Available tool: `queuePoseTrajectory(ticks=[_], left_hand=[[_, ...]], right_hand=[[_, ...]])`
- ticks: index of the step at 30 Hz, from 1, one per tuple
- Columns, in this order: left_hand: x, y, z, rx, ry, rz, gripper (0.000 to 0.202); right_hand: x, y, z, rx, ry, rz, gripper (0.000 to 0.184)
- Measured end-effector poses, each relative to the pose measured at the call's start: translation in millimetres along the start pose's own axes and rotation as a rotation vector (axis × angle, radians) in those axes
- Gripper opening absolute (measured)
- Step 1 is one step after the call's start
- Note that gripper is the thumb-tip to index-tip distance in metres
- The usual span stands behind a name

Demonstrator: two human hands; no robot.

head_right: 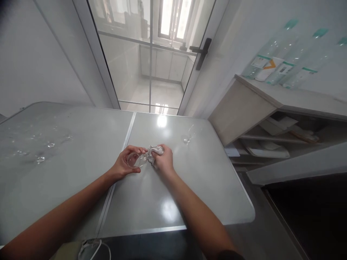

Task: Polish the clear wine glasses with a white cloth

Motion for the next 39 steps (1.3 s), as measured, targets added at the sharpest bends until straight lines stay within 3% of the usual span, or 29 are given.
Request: queuePoseTrajectory(ticks=[7, 14, 17, 21, 23, 26, 34, 39], left_hand=[[4, -16.1, 1, -0.027, -0.047, -0.194, 0.063], [5, -31.4, 1, 0.014, -0.072, -0.343, 0.066], [5, -38.4, 2, 0.035, -0.066, -0.401, 0.066], [4, -41.7, 5, 0.097, -0.074, -0.413, 0.067], [4, -41.6, 7, 0.131, -0.086, -0.402, 0.066], [4, -41.5, 9, 0.150, -0.103, -0.397, 0.067], [8, -33.9, 20, 0.131, -0.184, -0.337, 0.080], [13, -31.3, 17, 0.111, -0.125, -0.324, 0.096]], right_hand=[[-16, 9, 40, -0.226, -0.263, 0.017, 0.020], [-22, 10, 52, -0.504, -0.363, 0.030, 0.022], [-29, 26, 52, -0.674, -0.362, 0.231, 0.027], [-49, 53, 47, -0.915, -0.348, 0.543, 0.054], [-57, 62, 43, -1.034, -0.333, 0.648, 0.065], [-65, 72, 36, -1.165, -0.304, 0.753, 0.067], [-68, 73, 37, -1.203, -0.300, 0.710, 0.070], [-62, 62, 33, -1.188, -0.237, 0.619, 0.068]])
Point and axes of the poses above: each hand's wrist, its own x-axis towards the middle knuckle, its own y-axis out of the palm, z = x × y, the point moved 8 cm from there along x, towards the middle knuckle, and after that the axes turned 15 degrees about x, right-handed, at the moved point
